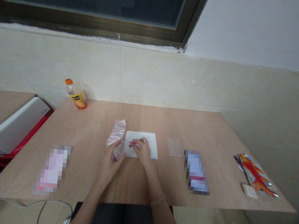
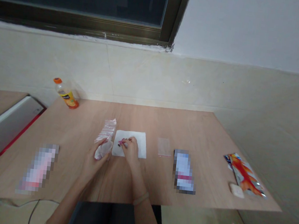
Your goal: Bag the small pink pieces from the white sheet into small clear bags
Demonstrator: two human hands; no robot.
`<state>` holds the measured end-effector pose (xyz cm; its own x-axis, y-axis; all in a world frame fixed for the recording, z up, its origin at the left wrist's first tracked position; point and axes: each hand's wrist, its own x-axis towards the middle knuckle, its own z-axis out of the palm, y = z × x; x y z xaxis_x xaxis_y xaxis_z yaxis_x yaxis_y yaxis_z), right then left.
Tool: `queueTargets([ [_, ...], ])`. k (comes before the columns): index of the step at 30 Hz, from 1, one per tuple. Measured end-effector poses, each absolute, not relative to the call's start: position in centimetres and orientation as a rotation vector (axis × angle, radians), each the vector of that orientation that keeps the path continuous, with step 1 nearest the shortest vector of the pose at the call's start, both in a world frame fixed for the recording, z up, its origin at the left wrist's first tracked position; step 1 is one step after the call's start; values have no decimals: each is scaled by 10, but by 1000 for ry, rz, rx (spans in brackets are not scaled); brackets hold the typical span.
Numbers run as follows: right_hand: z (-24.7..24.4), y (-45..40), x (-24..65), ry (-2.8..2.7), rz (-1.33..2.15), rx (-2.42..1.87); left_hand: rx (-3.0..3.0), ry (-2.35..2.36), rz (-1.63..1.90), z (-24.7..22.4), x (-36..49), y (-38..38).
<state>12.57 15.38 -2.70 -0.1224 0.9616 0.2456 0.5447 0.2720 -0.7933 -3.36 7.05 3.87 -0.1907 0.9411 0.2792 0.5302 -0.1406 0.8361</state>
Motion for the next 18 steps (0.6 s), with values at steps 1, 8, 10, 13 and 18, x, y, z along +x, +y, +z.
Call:
queueTargets([
  [1,-27,153,126,-1785,687,-1375,1657,1700,1280,38,-33,70],
  [8,-4,143,126,-1557,686,-1350,1707,1681,1262,35,-34,72],
  [10,13,137,125,-1455,705,-1328,1709,1654,1267,36,-34,73],
  [13,42,124,123,-1402,756,-1242,1715,1619,1272,38,-32,76],
  [18,73,108,120,-1530,808,-1076,1708,1554,1312,45,-27,80],
])
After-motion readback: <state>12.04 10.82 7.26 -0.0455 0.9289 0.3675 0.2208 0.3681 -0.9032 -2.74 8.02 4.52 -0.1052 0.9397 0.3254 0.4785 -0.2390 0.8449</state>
